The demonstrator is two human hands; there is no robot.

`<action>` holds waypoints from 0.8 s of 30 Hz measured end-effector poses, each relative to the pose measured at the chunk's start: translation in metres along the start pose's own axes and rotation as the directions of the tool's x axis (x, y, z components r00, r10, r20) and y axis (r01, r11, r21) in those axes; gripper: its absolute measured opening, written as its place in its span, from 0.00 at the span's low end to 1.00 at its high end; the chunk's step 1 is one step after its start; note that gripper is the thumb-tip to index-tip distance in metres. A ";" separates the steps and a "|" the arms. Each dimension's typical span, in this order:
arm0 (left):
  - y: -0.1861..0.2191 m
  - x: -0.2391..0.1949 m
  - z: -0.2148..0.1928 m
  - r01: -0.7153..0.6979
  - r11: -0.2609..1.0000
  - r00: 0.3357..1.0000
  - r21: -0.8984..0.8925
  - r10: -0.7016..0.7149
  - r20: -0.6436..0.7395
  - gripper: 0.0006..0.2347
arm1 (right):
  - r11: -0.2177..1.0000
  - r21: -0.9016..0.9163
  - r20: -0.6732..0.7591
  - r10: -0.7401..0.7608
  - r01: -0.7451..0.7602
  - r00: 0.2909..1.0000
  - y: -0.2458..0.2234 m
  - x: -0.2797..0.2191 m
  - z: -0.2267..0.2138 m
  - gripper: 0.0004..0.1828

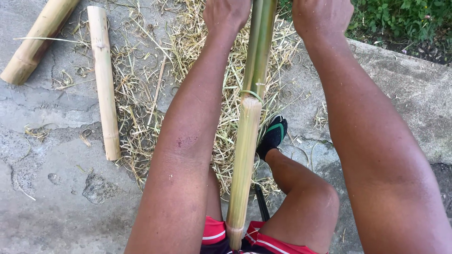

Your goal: Using a sickle to strip bark and fibers from a bamboo pole and then tying strips around it.

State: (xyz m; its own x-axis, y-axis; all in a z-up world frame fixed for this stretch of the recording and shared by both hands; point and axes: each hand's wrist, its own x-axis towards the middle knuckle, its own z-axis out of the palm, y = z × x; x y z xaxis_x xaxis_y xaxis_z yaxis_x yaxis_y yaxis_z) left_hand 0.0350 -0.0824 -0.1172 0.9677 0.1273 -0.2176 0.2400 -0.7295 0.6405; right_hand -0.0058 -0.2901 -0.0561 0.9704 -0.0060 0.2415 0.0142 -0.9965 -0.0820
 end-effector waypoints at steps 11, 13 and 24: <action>-0.004 -0.034 -0.012 0.076 0.996 0.996 -0.040 -0.073 0.056 0.24 | 0.999 0.049 -0.065 -0.004 0.007 0.998 -0.013 -0.030 -0.013 0.29; -0.014 -0.033 -0.005 0.052 0.998 0.997 -0.039 -0.050 0.058 0.24 | 0.996 0.086 -0.033 0.038 -0.035 0.999 -0.022 -0.036 -0.025 0.32; -0.024 -0.061 -0.007 0.074 0.997 0.993 -0.009 -0.073 0.089 0.21 | 0.983 0.126 0.083 0.123 -0.133 0.989 -0.026 -0.065 -0.022 0.47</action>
State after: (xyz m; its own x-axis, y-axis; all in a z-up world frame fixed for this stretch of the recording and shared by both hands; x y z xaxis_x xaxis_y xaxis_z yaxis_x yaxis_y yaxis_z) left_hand -0.0294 -0.0680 -0.1140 0.9369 0.1200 -0.3284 0.3117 -0.7119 0.6293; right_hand -0.0743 -0.2661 -0.0482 0.9815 -0.1216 0.1481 -0.0845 -0.9683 -0.2349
